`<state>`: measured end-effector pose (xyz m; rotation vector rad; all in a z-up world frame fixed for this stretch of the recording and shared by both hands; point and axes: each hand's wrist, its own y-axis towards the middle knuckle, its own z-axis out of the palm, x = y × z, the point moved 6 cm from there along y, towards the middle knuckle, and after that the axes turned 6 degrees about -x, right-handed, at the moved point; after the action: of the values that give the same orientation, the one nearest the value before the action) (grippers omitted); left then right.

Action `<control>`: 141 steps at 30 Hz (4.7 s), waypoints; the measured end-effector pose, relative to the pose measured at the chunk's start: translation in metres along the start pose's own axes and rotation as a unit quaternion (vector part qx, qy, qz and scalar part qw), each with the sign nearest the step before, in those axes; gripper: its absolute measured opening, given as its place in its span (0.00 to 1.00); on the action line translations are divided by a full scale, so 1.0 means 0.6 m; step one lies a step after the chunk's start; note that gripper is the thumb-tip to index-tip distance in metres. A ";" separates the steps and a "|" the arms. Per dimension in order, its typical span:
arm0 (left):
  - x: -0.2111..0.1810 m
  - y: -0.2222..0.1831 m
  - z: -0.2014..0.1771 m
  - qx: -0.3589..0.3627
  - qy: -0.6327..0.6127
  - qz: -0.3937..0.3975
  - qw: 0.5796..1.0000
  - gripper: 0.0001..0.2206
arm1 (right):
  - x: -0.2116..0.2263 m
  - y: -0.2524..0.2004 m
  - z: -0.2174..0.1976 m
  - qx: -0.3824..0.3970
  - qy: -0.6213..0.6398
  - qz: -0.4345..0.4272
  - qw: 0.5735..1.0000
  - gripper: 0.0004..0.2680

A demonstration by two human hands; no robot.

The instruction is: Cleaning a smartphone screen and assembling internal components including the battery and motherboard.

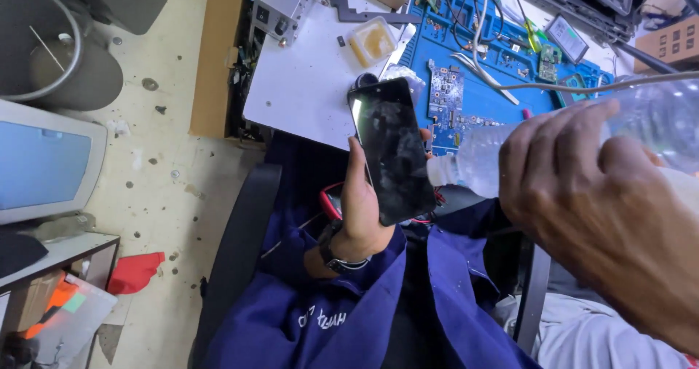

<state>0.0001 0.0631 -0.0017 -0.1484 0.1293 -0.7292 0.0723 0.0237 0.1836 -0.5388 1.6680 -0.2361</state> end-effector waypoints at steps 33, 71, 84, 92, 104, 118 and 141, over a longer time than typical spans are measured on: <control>0.065 -0.017 -0.002 -0.015 0.030 -0.089 0.995 0.33 | 0.019 -0.042 0.037 -0.037 -0.069 0.043 0.996 0.07; 0.063 0.009 -0.025 -0.032 0.067 -0.070 0.995 0.36 | -0.040 0.308 0.043 -0.374 0.744 0.203 0.516 0.31; 0.053 0.006 -0.019 0.011 0.031 -0.060 0.998 0.33 | 0.038 0.388 0.086 -0.345 0.762 0.194 0.513 0.33; 0.068 0.011 -0.051 -0.104 0.090 -0.096 0.986 0.36 | -0.003 0.230 0.040 -0.324 0.722 0.190 0.581 0.22; 0.092 -0.005 -0.045 -0.062 0.048 -0.141 0.987 0.37 | 0.049 -0.009 0.087 -0.285 0.784 0.203 0.513 0.17; 0.106 -0.015 -0.039 -0.009 -0.007 -0.165 0.986 0.35 | 0.159 -0.018 0.047 -0.503 0.539 0.169 0.654 0.03; 0.152 -0.018 -0.038 0.094 0.539 -0.023 0.837 0.43 | 0.192 -0.073 0.149 -0.570 0.451 0.225 0.649 0.08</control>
<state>0.0567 -0.0079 -0.0283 0.4751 1.1366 -0.7983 0.1587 -0.0556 0.0866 -0.9707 2.7867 1.2343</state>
